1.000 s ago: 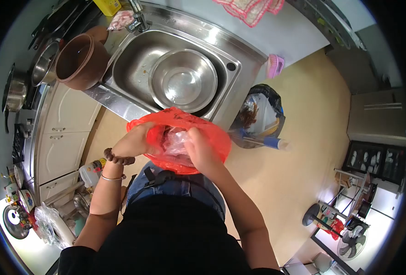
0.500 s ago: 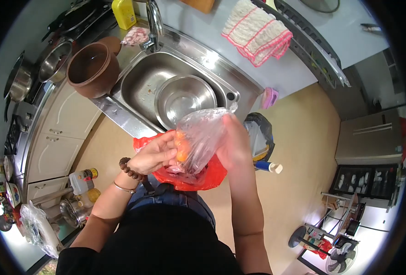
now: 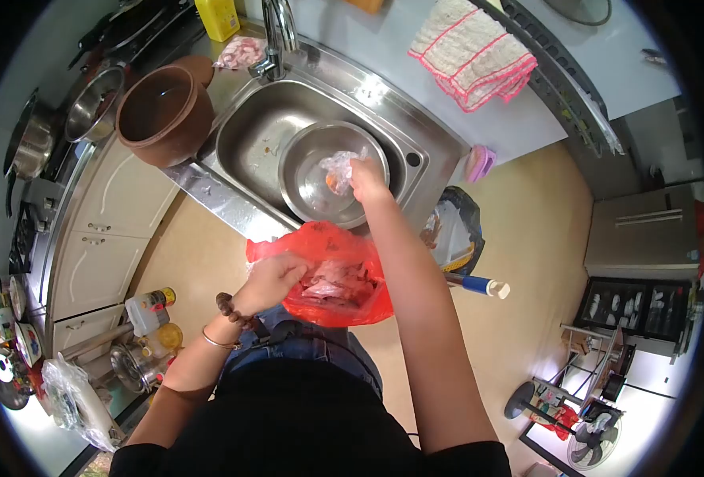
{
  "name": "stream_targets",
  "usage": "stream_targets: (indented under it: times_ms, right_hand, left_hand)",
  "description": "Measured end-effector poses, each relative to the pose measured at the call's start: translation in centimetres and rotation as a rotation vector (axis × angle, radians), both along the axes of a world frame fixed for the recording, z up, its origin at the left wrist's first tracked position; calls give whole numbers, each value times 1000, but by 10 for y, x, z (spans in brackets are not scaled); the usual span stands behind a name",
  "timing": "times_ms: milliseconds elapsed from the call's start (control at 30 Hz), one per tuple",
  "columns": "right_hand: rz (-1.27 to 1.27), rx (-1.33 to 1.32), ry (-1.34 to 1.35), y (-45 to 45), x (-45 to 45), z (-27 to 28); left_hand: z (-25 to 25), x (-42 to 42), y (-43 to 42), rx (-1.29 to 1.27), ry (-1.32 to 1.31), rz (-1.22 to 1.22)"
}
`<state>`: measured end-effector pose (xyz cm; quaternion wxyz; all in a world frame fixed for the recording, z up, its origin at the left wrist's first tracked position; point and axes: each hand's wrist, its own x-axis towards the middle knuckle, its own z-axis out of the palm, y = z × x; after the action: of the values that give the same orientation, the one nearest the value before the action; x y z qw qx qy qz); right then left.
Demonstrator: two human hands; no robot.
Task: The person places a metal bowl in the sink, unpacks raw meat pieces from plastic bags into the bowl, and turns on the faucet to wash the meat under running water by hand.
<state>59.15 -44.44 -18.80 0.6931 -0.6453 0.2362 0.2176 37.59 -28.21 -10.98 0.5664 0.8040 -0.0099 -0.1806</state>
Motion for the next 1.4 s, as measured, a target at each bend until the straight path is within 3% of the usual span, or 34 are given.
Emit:
stream_targets:
  times_ms: [100, 167, 233, 300, 367, 433, 467, 500, 533, 567, 600, 633, 700, 767, 800, 833, 900, 967, 1067, 1133, 1267, 1333, 1367, 1400]
  right_hand:
    - [14, 2, 100, -2, 5, -21]
    - [71, 45, -17, -6, -3, -5]
    - [42, 37, -230, 1, -31, 56]
    - [334, 85, -400, -10, -74, 112]
    - [856, 169, -403, -28, -118, 131]
    - [1150, -175, -410, -35, -155, 122]
    - [1136, -172, -407, -46, -164, 103]
    - [985, -398, -400, -64, -172, 72]
    - [827, -619, -386, -78, -177, 51]
    - [815, -617, -380, -85, -179, 44]
    - [823, -654, -424, -93, -178, 36]
    - [830, -689, -468, -98, -177, 31]
    - [821, -671, -414, -81, -173, 48]
    - [816, -651, -359, -70, -168, 45]
    - [826, -672, -605, -68, -166, 31]
    - [831, -690, -856, -68, -162, 20]
    - [951, -790, -896, -69, -149, 5]
    - [1082, -892, -948, -68, -145, -6]
    - [1124, -844, -811, -69, -142, 0]
    - [968, -613, -162, -71, -134, 23]
    - [1123, -587, -53, -64, -127, 18]
    - [1012, -393, -546, -48, -137, 16]
    - [1017, -391, -547, -39, -143, 18]
    - [1048, -591, -697, -31, -151, 20]
  left_hand:
    - [-4, 3, 1, 86, -188, 4]
    - [-11, 5, 0, 72, -231, 52]
    - [-18, 8, -1, 122, -366, 77]
    - [-7, 14, -4, 98, -360, 81]
    - [4, 22, -9, -60, -79, 3]
    - [-7, 27, -23, -19, -172, -78]
    - [-13, 29, -28, 18, -268, -153]
    - [-16, 30, -28, 19, -265, -167]
    - [-19, 31, -25, 236, -215, -252]
    - [-15, 32, -23, 454, -165, -335]
    - [-10, 30, -23, 509, -71, -426]
    - [-16, 27, -26, 514, -72, -440]
    - [-35, 19, -31, 378, -445, -285]
    - [-34, 14, -39, 420, -475, -263]
    - [-34, 11, -41, 459, -503, -226]
    - [-31, 11, -43, 462, -501, -234]
    - [-24, 15, -41, 468, -96, -252]
    - [-25, 20, -38, 420, -91, -202]
    - [-24, 25, -29, 430, 34, -256]
    - [-18, 26, -25, 258, -200, -127]
    - [6, 32, -17, 379, -220, -113]
    - [0, 33, -11, 427, -271, -92]
    - [-5, 32, -9, 473, -321, -77]
    - [-11, 31, -8, 475, -319, -73]
